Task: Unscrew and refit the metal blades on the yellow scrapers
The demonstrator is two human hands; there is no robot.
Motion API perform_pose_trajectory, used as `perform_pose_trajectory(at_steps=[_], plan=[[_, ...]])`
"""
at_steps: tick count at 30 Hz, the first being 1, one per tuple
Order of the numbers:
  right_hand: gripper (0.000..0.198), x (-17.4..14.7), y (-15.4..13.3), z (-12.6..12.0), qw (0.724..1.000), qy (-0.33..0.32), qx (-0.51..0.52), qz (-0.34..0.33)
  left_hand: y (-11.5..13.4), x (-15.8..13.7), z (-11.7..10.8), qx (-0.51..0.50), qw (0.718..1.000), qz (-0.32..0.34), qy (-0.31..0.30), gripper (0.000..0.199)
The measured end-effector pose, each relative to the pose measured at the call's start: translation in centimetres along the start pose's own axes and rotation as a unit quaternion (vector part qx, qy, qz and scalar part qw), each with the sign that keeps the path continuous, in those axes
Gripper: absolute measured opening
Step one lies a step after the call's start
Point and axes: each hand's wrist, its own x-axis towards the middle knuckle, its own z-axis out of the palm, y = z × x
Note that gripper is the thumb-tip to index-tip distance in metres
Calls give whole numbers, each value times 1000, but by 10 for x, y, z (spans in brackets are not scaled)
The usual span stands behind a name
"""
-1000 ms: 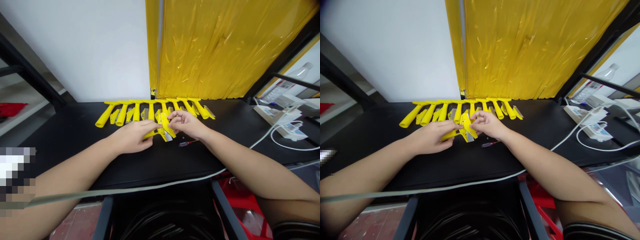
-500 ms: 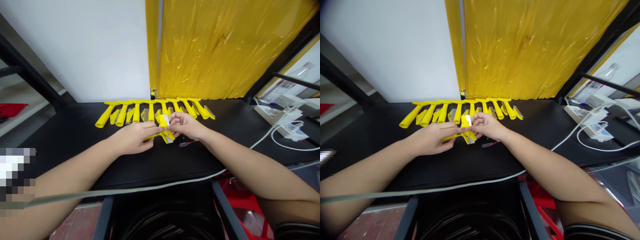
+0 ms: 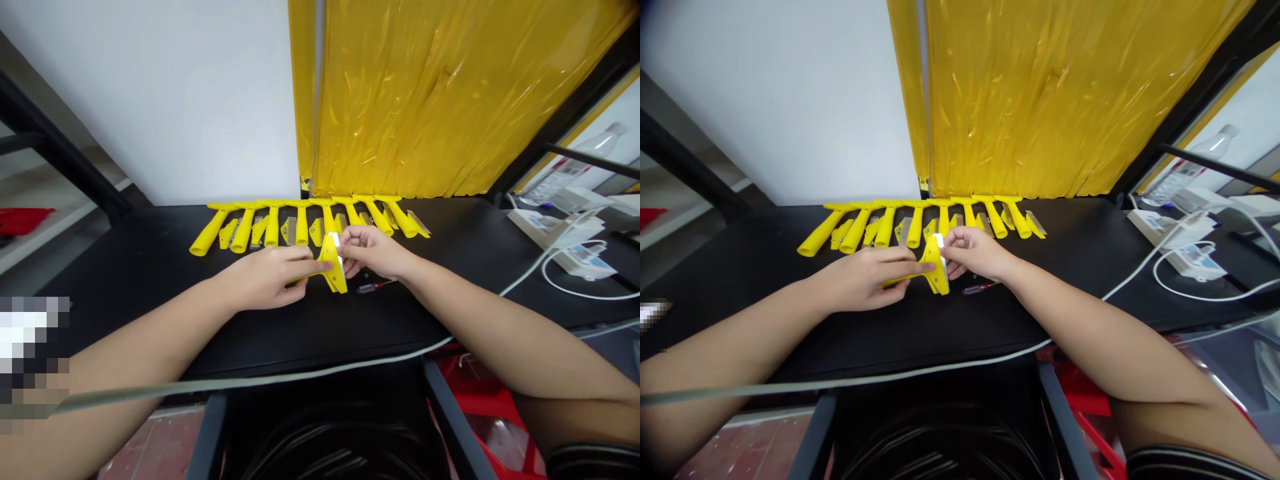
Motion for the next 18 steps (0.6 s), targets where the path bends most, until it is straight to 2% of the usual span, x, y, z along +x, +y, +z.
perform_pose_trajectory(at_steps=[10,18], plan=[[39,-2,-2,1,1000,-6,25,8,-1,0,0,-17,1000,10,5,50],[30,-3,-4,1,998,-5,51,27,1,0,-2,-12,1000,5,-11,45]])
